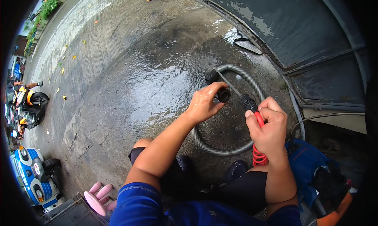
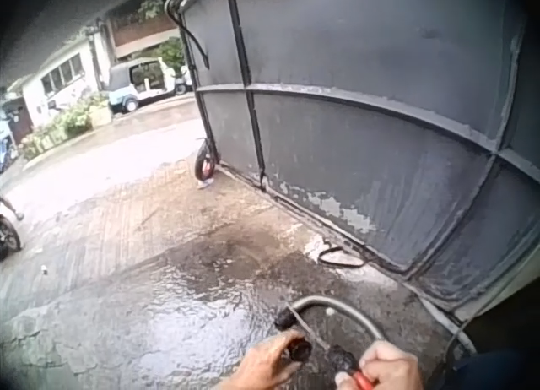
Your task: Cleaning and blowing out a vacuum hose using an air compressor.
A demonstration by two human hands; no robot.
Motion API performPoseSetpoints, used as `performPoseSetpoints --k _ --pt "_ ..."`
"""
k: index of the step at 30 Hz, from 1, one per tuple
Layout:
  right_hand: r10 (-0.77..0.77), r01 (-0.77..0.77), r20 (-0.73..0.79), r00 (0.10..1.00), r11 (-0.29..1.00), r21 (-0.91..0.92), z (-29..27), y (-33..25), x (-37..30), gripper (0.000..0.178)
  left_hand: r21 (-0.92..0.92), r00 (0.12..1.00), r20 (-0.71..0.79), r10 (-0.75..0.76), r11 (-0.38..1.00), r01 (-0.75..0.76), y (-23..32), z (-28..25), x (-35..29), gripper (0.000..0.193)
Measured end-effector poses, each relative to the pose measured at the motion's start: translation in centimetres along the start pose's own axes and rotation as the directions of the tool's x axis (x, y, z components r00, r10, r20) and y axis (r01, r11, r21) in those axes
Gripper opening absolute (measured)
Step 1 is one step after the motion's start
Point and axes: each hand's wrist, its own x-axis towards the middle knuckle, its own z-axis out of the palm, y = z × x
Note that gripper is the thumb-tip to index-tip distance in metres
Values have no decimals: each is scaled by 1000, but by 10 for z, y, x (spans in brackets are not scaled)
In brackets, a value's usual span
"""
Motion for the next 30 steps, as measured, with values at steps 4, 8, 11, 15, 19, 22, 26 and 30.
performPoseSetpoints --k 4,8,11,15,19,22,26,30 --pt "4 -5 61 998 1000 15 1 -5 -3 39 4 997 56 45 999 -45 -2 -2 0 58" --pt "-58 59 74 996 998 -5 8 3 -6 37 33 997 21 81 996 -81 -2 2 2 55" --pt "-52 49 78 996 998 40 13 2 -7 35 30 997 11 71 997 -72 -5 4 2 65" --pt "-149 150 42 988 988 -40 14 3 -4 35 61 999 24 46 997 -48 -8 5 4 66" --pt "-86 88 87 992 996 -23 13 -1 -5 35 8 999 27 31 999 -31 -10 6 3 59" --pt "-78 80 66 995 997 -23 11 -1 -4 36 15 997 49 51 999 -52 -9 5 3 49" --pt "-47 47 62 997 999 -6 14 -1 -6 37 158 988 138 76 983 -97 -10 3 -2 36" --pt "-49 47 128 991 999 23 20 -6 -10 38 563 972 200 -127 826 -8 -20 7 -3 18"
